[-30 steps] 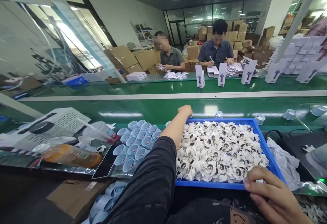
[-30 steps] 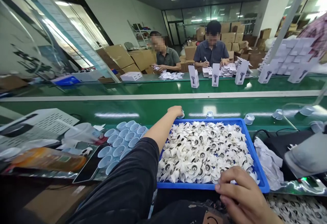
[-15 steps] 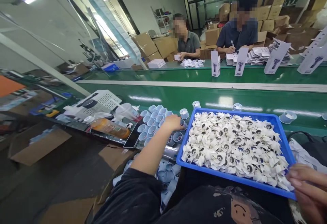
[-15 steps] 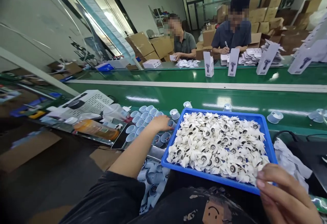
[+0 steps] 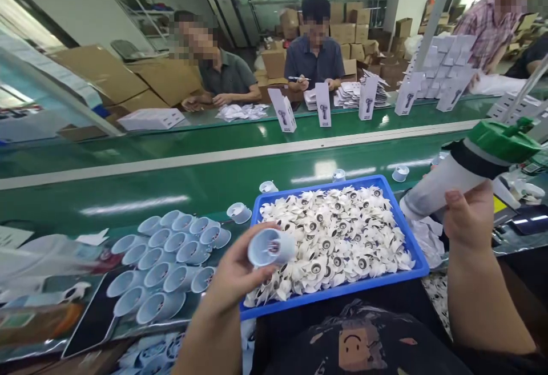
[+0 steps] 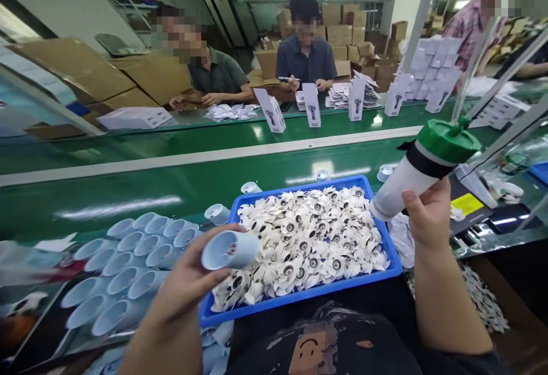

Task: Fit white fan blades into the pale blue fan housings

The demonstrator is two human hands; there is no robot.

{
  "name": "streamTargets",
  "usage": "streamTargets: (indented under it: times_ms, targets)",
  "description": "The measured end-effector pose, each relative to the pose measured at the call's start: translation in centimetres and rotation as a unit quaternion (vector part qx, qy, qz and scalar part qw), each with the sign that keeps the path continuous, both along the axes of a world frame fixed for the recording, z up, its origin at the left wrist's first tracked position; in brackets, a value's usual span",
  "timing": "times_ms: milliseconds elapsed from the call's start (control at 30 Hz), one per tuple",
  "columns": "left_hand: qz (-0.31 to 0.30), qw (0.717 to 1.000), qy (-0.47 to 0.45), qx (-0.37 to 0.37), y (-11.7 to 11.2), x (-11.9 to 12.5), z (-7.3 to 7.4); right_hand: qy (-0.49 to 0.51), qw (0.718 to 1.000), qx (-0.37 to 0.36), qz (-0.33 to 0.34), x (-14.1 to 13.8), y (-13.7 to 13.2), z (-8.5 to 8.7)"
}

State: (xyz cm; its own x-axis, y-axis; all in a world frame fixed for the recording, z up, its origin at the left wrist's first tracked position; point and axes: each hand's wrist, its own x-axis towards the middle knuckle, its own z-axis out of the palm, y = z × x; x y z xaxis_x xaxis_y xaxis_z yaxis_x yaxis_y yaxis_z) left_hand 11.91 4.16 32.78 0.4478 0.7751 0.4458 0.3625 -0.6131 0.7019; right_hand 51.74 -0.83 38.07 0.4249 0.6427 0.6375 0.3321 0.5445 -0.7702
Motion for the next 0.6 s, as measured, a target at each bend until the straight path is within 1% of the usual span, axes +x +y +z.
streamTargets:
  times_ms: [33, 100, 167, 233, 267, 367, 433, 500, 600]
  targets:
    - [-0.045, 0.999, -0.021, -0.022, -0.8, 2.0, 0.2, 0.014, 0.999, -0.006, 0.031, -0.7, 0.0, 0.3]
    - [-0.111, 0.991, -0.049, -0.055, -1.9, 5.6, 0.3, 0.045, 0.997, -0.006, 0.062, -2.4, -0.3, 0.9]
    - [-0.136, 0.989, -0.024, -0.054, -2.8, 8.5, 0.3, 0.091, 0.99, -0.025, 0.101, -4.3, -0.9, 1.9]
    - [-0.141, 0.989, 0.02, -0.03, -3.3, 10.8, 0.3, 0.127, 0.98, -0.056, 0.141, -6.1, -1.3, 3.3]
    - [-0.142, 0.989, 0.035, -0.01, -3.5, 11.8, 0.5, 0.13, 0.977, -0.076, 0.154, -6.9, -1.5, 4.0]
    - [-0.154, 0.987, 0.035, 0.038, -3.8, 13.9, 1.4, 0.073, 0.971, -0.147, 0.175, -8.4, -1.7, 5.7]
    - [-0.167, 0.985, 0.016, 0.05, -4.0, 14.8, 2.1, 0.038, 0.958, -0.187, 0.214, -8.9, -1.7, 6.3]
    - [-0.172, 0.984, 0.002, 0.046, -4.2, 15.1, 2.7, 0.068, 0.952, -0.17, 0.245, -9.1, -1.8, 6.5]
    - [-0.178, 0.983, -0.009, 0.032, -4.5, 15.3, 3.0, 0.134, 0.953, -0.122, 0.244, -9.3, -2.2, 6.6]
